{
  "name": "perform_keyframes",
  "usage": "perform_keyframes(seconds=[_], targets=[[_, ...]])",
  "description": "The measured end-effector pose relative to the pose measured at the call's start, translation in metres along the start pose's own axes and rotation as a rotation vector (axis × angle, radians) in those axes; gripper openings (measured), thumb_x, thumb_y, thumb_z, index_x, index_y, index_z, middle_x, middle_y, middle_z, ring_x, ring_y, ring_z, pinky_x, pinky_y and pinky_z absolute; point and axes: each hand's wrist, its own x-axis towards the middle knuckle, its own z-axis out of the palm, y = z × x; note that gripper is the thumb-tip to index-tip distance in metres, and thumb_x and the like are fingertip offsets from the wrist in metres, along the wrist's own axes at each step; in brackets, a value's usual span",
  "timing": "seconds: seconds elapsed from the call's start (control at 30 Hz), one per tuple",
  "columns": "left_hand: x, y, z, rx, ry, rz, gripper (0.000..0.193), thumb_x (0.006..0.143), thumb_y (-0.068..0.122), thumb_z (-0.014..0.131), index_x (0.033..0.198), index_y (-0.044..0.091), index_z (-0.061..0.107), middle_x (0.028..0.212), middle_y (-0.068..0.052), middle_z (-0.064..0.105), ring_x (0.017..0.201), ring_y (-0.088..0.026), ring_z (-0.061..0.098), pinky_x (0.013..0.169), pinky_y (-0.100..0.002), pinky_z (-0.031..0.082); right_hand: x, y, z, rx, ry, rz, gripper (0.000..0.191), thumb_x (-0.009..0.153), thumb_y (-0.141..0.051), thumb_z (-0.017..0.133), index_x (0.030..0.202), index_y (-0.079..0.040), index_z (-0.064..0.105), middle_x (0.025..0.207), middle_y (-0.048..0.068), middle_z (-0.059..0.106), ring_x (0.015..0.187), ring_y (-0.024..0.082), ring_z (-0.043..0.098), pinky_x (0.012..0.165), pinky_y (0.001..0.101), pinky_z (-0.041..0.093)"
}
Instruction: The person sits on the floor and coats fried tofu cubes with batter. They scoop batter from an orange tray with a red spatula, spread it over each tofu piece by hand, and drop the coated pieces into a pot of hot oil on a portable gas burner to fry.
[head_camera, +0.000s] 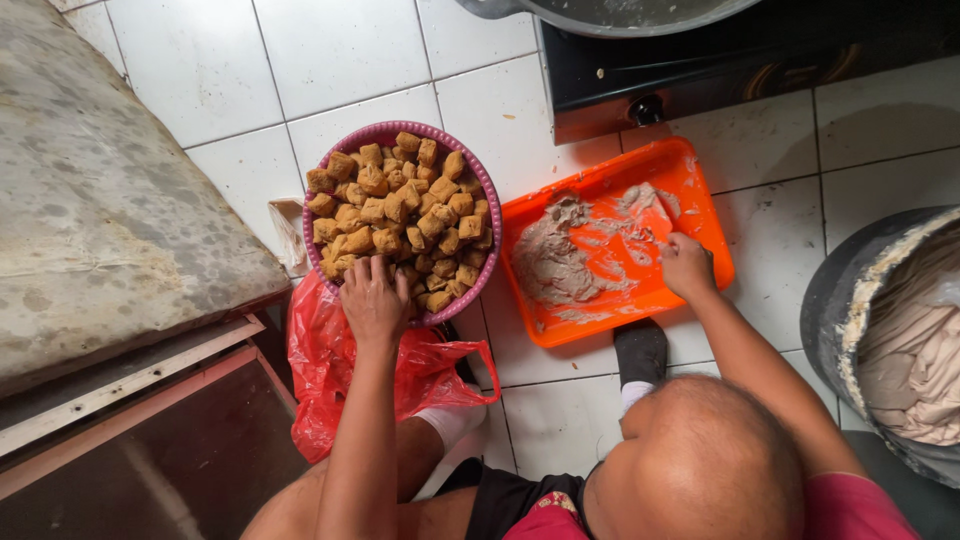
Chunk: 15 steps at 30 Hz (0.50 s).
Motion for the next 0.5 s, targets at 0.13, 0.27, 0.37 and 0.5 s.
perform_keyframes(seconds=[0.13,0.27,0.37,0.5], targets=[[0.007,-0.005,0.004,-0.025,0.007,0.007,0.030,0.095,0.026,0.061,0.117,0.005,0.063,0.113,-0.015,0.061,0.108,-0.033,0.057,0.089,-0.048,0.046,0.005,-0.023,0.020,0.079,-0.180,0.042,0.024,0.100,-0.024,0.062,0.111,-0.004,0.070,0.088,0.014,0.075,0.084,0.025,0.074,0.077,0.0396,0.056],[0.011,-0.005,0.000,-0.082,0.028,0.023,0.027,0.096,0.022,0.058,0.116,0.004,0.062,0.110,-0.015,0.060,0.106,-0.034,0.057,0.087,-0.048,0.046,0.009,-0.034,0.044,0.185,-0.295,0.051,0.023,0.099,-0.025,0.063,0.107,-0.005,0.071,0.082,0.010,0.072,0.076,0.017,0.071,0.067,0.0356,0.054],[0.008,-0.006,-0.012,-0.159,0.043,0.029,0.028,0.097,0.021,0.056,0.120,0.004,0.061,0.111,-0.015,0.060,0.106,-0.034,0.057,0.089,-0.048,0.046,0.013,-0.036,0.058,0.469,-0.439,0.214,0.024,0.102,-0.027,0.058,0.106,-0.007,0.072,0.076,0.004,0.063,0.060,0.012,0.054,0.053,0.0301,0.043],[0.004,-0.002,-0.029,-0.201,0.103,0.035,0.027,0.098,0.021,0.056,0.119,0.005,0.060,0.110,-0.016,0.059,0.105,-0.035,0.056,0.091,-0.048,0.046,0.011,-0.032,0.060,0.717,-0.557,0.338,0.023,0.105,-0.027,0.055,0.104,-0.008,0.068,0.071,0.001,0.055,0.049,0.008,0.039,0.044,0.0256,0.031]])
